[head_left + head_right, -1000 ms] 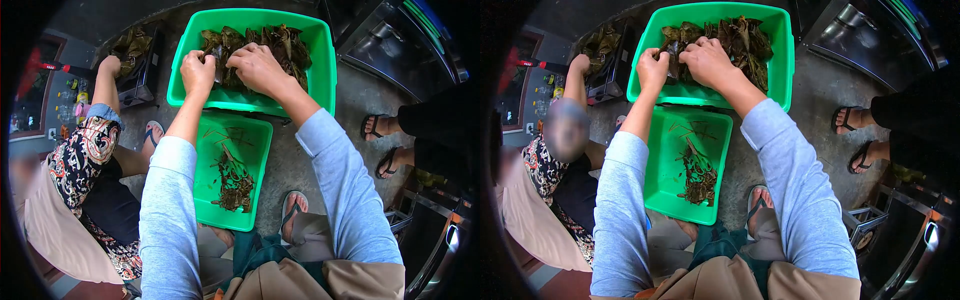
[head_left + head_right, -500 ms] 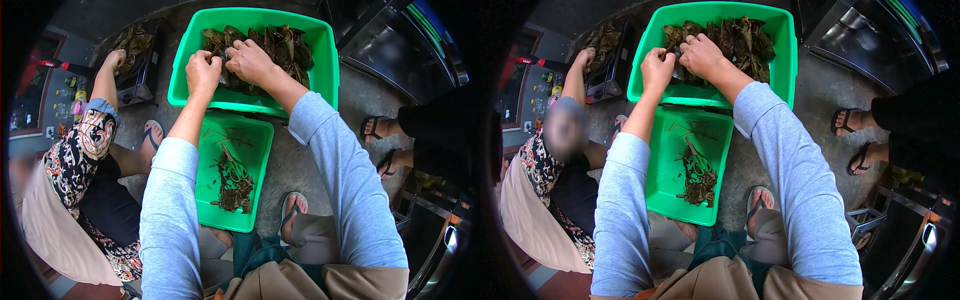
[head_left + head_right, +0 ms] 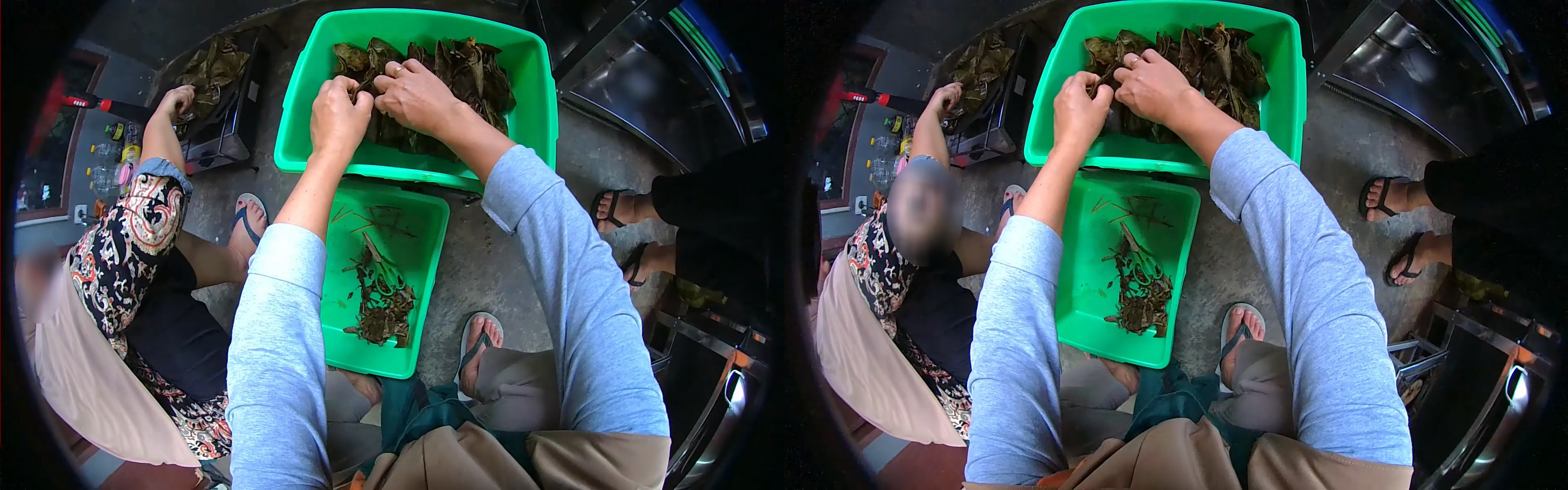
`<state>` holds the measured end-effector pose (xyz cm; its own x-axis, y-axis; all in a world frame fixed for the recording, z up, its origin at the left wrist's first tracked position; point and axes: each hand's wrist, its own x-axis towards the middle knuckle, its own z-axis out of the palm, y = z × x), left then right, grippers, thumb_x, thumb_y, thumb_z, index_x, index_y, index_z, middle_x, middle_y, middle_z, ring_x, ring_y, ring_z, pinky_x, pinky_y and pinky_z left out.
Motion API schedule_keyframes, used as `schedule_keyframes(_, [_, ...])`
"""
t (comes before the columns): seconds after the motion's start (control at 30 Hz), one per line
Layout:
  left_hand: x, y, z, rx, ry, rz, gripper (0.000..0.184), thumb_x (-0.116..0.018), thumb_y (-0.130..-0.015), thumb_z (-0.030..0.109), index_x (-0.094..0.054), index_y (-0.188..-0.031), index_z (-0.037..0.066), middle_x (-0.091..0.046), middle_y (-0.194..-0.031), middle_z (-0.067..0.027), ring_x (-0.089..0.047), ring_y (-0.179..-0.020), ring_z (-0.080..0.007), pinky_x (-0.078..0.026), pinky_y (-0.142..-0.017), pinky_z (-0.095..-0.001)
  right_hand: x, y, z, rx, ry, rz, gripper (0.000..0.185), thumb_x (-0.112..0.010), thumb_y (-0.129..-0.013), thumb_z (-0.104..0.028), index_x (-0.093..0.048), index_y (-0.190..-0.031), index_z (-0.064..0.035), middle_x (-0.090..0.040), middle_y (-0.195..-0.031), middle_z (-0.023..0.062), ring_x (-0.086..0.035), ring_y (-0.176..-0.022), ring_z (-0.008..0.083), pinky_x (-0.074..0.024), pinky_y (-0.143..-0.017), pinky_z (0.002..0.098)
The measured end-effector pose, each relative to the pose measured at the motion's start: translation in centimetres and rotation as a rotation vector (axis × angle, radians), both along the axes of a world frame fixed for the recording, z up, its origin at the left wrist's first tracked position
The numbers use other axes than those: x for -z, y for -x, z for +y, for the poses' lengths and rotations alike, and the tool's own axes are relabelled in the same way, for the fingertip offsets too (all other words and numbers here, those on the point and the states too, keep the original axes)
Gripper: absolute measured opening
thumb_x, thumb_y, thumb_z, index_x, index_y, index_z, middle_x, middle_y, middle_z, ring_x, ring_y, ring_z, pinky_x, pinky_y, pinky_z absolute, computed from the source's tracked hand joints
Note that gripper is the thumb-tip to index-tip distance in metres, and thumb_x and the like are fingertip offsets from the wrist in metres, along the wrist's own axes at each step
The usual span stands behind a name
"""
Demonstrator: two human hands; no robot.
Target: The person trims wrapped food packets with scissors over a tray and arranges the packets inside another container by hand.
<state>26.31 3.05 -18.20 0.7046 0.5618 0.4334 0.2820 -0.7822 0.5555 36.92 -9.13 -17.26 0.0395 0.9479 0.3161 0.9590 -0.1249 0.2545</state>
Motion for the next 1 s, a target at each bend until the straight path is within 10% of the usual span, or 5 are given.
schedule_keyframes(1.0, [0.5,1.1,-0.7,-0.073,0.075,0.099,0.035,-0.068,-0.073,0.030,-0.063,-0.094,0.002,-0.065,-0.099,-0.0179,-0.063,-0.092,-0.0348,-0.050,-0.082,-0.0443,-3.5,-1.1,-11.6,0.279,-0.214,0.492,0.022,-0.068,-0.082,-0.022,-0.069,-0.101,-0.0114,-0.062,-0.106,0.0110,-0.056,-0.105,0.0325,-0.0452,-0.092,0.0421])
